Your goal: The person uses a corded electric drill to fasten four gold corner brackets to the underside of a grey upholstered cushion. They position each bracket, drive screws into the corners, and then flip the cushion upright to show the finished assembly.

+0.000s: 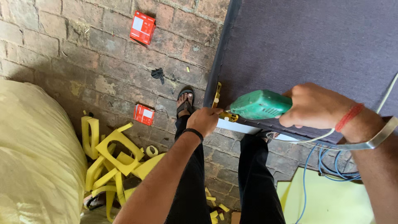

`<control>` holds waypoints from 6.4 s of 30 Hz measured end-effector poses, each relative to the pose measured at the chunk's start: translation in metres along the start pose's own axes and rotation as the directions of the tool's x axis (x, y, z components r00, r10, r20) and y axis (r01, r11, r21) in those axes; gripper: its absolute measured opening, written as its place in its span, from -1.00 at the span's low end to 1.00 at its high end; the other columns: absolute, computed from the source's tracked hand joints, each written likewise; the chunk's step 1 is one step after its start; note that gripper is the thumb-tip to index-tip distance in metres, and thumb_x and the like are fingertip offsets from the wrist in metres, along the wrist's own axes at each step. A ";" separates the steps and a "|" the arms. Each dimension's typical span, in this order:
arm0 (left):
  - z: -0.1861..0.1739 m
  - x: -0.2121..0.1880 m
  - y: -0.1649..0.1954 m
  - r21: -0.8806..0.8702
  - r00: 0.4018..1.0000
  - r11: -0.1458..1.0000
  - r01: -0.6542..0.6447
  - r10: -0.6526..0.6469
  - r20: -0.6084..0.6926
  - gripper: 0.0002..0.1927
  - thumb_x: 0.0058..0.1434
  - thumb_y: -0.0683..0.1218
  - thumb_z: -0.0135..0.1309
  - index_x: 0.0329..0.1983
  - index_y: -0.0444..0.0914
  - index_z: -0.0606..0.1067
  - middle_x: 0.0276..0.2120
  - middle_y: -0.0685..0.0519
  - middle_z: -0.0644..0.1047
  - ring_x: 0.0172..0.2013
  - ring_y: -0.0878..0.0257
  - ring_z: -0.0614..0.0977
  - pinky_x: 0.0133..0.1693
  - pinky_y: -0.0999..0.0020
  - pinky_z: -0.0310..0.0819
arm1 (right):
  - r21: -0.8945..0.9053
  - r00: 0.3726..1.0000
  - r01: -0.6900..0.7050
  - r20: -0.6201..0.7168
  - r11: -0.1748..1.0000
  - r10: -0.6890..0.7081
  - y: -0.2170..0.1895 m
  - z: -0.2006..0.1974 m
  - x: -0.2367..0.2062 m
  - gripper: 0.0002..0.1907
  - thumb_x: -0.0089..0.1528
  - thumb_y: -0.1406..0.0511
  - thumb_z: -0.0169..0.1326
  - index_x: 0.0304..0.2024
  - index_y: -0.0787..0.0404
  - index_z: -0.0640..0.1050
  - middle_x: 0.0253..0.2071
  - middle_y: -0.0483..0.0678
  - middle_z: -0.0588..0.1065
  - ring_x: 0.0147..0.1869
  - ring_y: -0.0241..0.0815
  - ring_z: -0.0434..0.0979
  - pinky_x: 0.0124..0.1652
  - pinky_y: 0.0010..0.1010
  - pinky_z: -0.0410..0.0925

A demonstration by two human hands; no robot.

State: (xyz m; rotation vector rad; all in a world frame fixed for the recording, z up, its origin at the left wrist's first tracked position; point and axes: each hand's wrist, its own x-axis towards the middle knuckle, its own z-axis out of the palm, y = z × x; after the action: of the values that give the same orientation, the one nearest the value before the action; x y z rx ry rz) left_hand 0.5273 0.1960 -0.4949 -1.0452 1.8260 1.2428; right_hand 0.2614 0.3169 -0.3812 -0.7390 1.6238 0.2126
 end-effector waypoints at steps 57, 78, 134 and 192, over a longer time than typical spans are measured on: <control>-0.017 -0.028 0.077 -0.269 0.632 0.573 -0.774 0.673 -0.386 -0.38 0.39 0.31 -0.15 -0.19 -0.27 0.65 -0.34 -0.06 0.68 -0.30 0.13 0.73 -0.25 0.28 0.59 | -0.062 0.960 -0.211 -0.200 0.975 0.195 -0.080 0.033 -0.037 -0.65 0.12 0.13 0.08 -0.20 0.17 0.71 -0.18 0.17 0.64 -0.05 0.16 0.67 -0.07 -0.12 0.51; 0.006 -0.023 0.074 -0.187 0.687 0.672 -0.717 0.636 -0.351 -0.45 0.33 0.26 -0.10 -0.21 -0.27 0.65 -0.39 -0.07 0.67 -0.34 0.12 0.71 -0.28 0.24 0.57 | 0.116 0.949 -0.210 -0.214 0.971 0.231 -0.061 0.055 -0.047 -0.69 0.12 0.18 0.04 -0.26 0.18 0.69 -0.26 0.11 0.65 -0.12 0.08 0.68 -0.14 -0.18 0.51; 0.267 -0.424 0.263 -0.888 0.897 0.154 -0.432 -0.028 -0.441 -0.38 0.16 -0.41 -0.23 0.26 -0.17 0.45 0.24 0.06 0.53 0.11 0.18 0.63 0.03 0.23 0.52 | 0.210 0.202 0.828 -0.977 -0.520 -0.073 0.481 0.143 -0.612 -0.56 0.12 0.17 0.11 -0.03 0.30 0.43 -0.26 -0.09 0.34 -0.25 -0.30 0.30 0.06 -0.29 0.19; 0.351 -0.272 0.522 -0.792 0.777 0.526 -0.310 -0.340 -0.530 -0.58 0.27 -0.05 0.09 0.20 -0.15 0.55 -0.03 0.08 0.68 -0.06 0.24 0.69 -0.06 0.27 0.55 | 0.318 0.362 0.932 -0.848 0.175 -0.386 0.593 -0.217 -0.515 -0.66 0.18 0.50 0.06 0.03 0.47 0.52 -0.10 0.11 0.56 -0.25 -0.13 0.54 -0.22 -0.29 0.43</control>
State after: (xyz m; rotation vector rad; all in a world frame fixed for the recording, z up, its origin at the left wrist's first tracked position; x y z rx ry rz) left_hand 0.2161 0.7082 -0.1612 -2.2875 1.5478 2.0538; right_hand -0.2459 0.8366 -0.0119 -0.7966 1.4634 -1.6137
